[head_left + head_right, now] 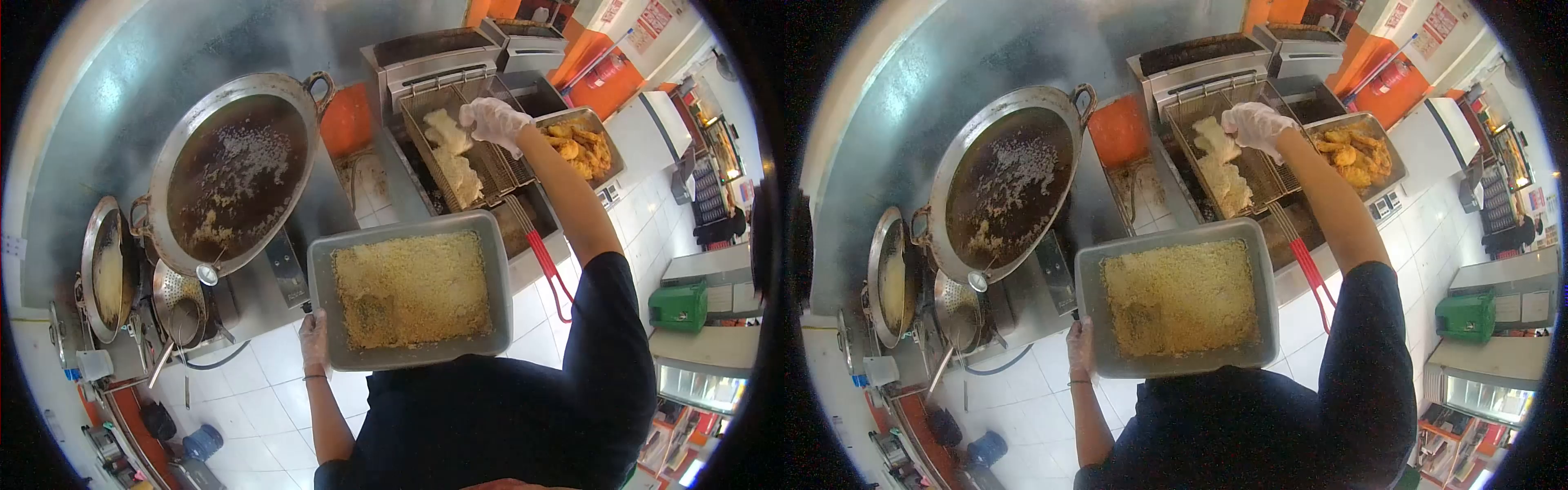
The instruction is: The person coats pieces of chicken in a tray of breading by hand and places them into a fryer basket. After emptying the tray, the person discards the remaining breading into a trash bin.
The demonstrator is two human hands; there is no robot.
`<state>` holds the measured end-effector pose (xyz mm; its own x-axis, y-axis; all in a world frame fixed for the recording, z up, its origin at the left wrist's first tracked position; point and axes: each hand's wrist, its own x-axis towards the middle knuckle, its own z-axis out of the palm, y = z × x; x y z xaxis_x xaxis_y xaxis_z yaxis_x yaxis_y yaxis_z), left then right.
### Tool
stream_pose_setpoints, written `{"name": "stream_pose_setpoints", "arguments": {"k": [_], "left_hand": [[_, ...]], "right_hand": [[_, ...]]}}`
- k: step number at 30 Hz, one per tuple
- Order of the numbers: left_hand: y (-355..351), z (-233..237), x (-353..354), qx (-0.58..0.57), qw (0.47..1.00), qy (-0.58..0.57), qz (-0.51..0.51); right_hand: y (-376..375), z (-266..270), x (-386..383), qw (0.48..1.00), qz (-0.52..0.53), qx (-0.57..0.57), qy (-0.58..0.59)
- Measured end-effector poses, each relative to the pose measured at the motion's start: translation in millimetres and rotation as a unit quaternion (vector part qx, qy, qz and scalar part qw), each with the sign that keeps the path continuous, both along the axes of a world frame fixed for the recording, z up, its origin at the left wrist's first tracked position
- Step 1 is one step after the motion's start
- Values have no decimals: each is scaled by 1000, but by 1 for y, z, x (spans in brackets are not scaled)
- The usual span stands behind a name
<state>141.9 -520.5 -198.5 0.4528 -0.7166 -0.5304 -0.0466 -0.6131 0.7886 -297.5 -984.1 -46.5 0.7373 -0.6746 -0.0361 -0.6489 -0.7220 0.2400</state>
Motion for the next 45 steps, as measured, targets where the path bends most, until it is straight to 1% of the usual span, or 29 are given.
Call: {"name": "stream_pose_setpoints", "arguments": {"k": [1, 3, 5, 7, 8, 9, 10, 12, 13, 14, 15, 16, 18, 19, 21, 23, 25, 26, 28, 29, 31, 36, 39, 40, 41, 42, 43, 44, 45], "left_hand": [[-4, 9, -4, -5, 1000, 19, 8], [-7, 18, -5, -7, 1000, -21, -18], [-5, 13, -1, -1, 999, -20, -29], [-4, 10, 3, 0, 1000, 5, -28], [-2, 13, 3, -3, 999, 9, -31], [0, 4, 5, -14, 1000, 7, -14], [0, -11, 6, -30, 1000, 5, -1], [1, -24, 9, -37, 999, 18, 11], [1, -27, 11, -29, 999, 32, 11], [2, -29, 12, -21, 999, 47, 10], [3, -31, 12, -30, 998, 56, 14], [3, -34, 11, -41, 997, 63, 20], [3, -28, 8, -60, 992, 105, 45], [3, -21, 8, -69, 993, 93, 33], [2, -10, 9, -90, 994, 65, 6], [3, -5, 11, -74, 996, 49, -14], [1, 5, 14, -46, 998, 40, -33], [2, -9, 15, -56, 996, 59, -31], [3, -2, 13, -55, 998, 34, -25], [2, 0, 13, -56, 998, 22, -22], [2, -9, 16, -86, 994, 67, -27], [3, -20, 19, -88, 992, 87, -34], [4, -20, 18, -92, 993, 73, -28], [5, -24, 19, -81, 994, 68, -39], [6, -33, 22, -69, 994, 63, -51], [5, -35, 22, -59, 995, 59, -61], [6, -37, 21, -76, 993, 72, -52], [7, -33, 19, -93, 991, 84, -42], [7, -29, 18, -110, 989, 96, -31]], "right_hand": [[3, -1, -5, 993, -56, 68, -73], [40, 42, 9, 986, -80, 54, -133], [46, 46, 6, 962, -5, 75, -264], [94, 92, 45, 950, -121, 137, -254], [112, 77, 60, 862, -13, 306, -403], [129, 63, 72, 715, 87, 450, -528], [158, 64, 89, 630, 123, 526, -558], [234, 85, 131, 728, -125, 515, -435], [262, 80, 154, 731, -220, 526, -375], [283, 51, 168, 721, -251, 550, -339], [310, -12, 178, 585, -300, 618, -432], [330, -25, 198, 622, -363, 620, -311], [377, -120, 220, 705, -297, 590, -257], [388, -141, 241, 565, -391, 633, -356], [404, -173, 285, 224, -530, 638, -512], [405, -237, 312, 185, -524, 587, -589], [407, -325, 325, 289, -512, 536, -605], [410, -377, 330, 409, -497, 506, -574], [402, -372, 339, 364, -498, 504, -605], [390, -311, 342, 197, -504, 525, -657], [375, -272, 348, 13, -527, 508, -681], [358, -262, 370, -93, -578, 382, -715], [358, -254, 373, -42, -650, 339, -679], [362, -270, 370, 302, -674, 389, -550], [366, -300, 362, 596, -590, 430, -335], [369, -299, 358, 823, -454, 330, -89], [375, -298, 351, 765, -511, 326, -217], [379, -269, 349, 655, -565, 341, -367], [383, -233, 350, 477, -598, 340, -546]]}}
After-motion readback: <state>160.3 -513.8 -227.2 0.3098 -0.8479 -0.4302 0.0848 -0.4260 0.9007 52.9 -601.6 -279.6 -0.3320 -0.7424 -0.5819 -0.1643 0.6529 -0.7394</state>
